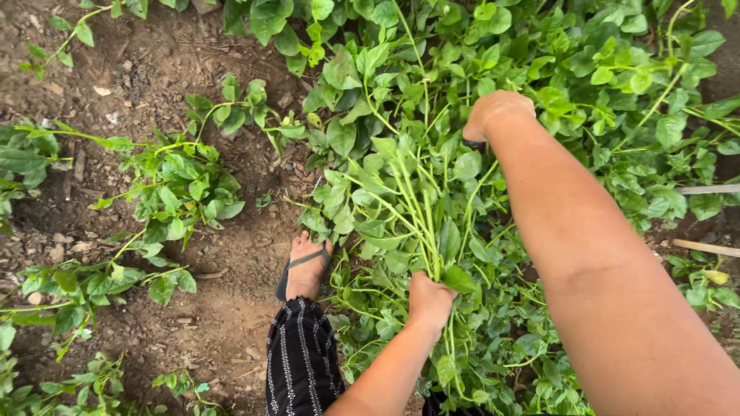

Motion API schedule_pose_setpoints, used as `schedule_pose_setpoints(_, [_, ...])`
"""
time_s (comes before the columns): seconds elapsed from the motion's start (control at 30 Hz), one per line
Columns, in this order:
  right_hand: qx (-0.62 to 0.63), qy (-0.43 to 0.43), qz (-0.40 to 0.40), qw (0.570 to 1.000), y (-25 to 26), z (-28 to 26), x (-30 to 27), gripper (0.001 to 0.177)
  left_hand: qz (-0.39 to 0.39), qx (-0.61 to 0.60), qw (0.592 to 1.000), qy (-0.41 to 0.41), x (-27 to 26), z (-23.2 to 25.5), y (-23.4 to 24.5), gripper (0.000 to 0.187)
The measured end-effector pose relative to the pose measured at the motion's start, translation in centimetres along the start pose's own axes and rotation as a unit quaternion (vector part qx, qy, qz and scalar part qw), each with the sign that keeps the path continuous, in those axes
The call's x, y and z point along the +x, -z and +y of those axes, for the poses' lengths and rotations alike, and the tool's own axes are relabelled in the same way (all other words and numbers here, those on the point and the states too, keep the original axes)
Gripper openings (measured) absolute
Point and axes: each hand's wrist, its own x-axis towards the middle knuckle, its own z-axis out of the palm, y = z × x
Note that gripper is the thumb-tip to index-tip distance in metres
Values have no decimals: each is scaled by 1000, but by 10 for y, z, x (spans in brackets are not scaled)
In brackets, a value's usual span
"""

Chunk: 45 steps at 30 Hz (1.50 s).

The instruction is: The person harvests leafy greens from a garden bed by holding the stems with one hand and cutting them with a pair of scissors.

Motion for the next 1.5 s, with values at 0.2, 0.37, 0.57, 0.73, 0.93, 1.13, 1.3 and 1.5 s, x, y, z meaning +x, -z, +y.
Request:
schedule_pose_setpoints(0.2, [30, -1, 8, 1000, -27, -10, 16, 41, -29, -1, 999, 13, 5, -5, 5, 23])
schedule_pose_setpoints(0.37, [35, 23, 0, 999, -27, 2, 24, 31, -18, 11, 1000, 17, -1, 8, 7, 25])
schedule_pose_setpoints(0.57, [264, 18, 22, 964, -51, 40, 10, 36, -31, 33, 999, 10, -6, -1, 8, 18])
schedule_pose_setpoints(0.73, [410, 4, 70, 909, -116, 81, -47, 59, -68, -56, 996, -9, -14, -20, 10, 27])
schedule_pose_setpoints(0.93, [765, -16, 121, 632, -241, 75, -122, 65, -148, 78, 986, -8, -27, -36, 43, 15])
schedule_pose_setpoints(1.13, [888, -21, -26, 458, -308, 40, -167, 66, -210, 115, 969, -60, -84, -59, 77, 17])
schedule_pose_setpoints(1.3, [936, 10, -21, 350, -342, 43, -220, 48, -244, 156, 956, -48, -141, -49, 98, 22])
schedule_pose_setpoints(1.5, [963, 4, 2, 271, -320, 85, -339, 36, -213, 110, 969, -49, -197, -12, 122, 50])
